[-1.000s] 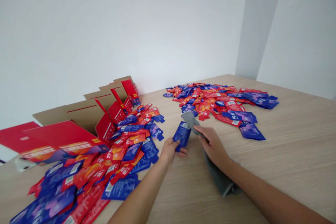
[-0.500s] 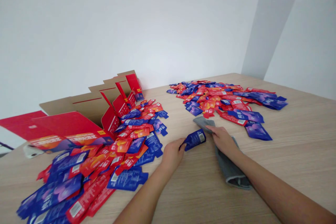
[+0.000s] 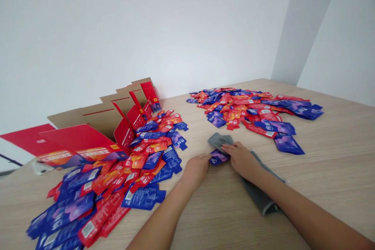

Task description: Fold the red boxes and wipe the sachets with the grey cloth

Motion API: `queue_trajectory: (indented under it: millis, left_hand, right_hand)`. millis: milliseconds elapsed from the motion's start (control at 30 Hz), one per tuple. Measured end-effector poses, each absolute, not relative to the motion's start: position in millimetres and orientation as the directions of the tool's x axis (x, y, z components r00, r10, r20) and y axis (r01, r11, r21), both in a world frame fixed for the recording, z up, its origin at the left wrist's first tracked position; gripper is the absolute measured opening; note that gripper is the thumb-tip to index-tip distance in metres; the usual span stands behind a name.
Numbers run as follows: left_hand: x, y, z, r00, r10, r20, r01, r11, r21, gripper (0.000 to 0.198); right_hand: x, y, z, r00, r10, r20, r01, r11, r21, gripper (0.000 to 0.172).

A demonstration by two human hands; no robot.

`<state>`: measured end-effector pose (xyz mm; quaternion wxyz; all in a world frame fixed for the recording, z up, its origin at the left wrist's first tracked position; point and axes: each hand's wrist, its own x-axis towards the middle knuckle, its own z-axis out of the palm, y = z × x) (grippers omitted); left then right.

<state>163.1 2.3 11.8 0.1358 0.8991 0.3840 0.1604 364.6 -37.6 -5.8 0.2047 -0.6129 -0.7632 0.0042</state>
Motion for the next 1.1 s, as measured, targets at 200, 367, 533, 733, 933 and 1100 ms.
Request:
queue_trajectory:
  millis: [200,367,533,733,933,1100]
  left_hand:
    - [127,36,42,-0.072,0.971,0.228,0.104,-0.220,0.970,0.036]
    - [140,60,39,-0.065,0.992,0.111,-0.028,-0.113,0.993,0.048]
    - [221,104,22,0.257,0.961,0.102,0.601,-0.241,0.762,0.052]
    - [303,138,17,0.477,0.868,0.135,0.710,-0.472,0.523,0.049]
    - [286,130,8,0.553,0.825,0.115,0.773,-0.560,0.297,0.038]
    - [221,92,8,0.653,0.753,0.086,0.727,-0.654,0.209,0.043]
  right_hand:
    - [392,-29,-11,-0.053,0.958,0.282,0.965,0.122,-0.234,0.050]
    - [376,-33,-6,-0.082,0.958,0.273,0.964,0.146,-0.223,0.048]
    - [370,-38,4,-0.037,0.963,0.268,0.971,0.098,-0.219,0.045]
    - [376,-36,6,0.053,0.959,0.278,0.950,0.037,-0.310,0.042]
    - [387,-29,-8,0.236,0.900,0.366,0.857,-0.015,-0.515,0.040]
    - [392,-23,-11,0.292,0.868,0.401,0.808,0.000,-0.589,0.048]
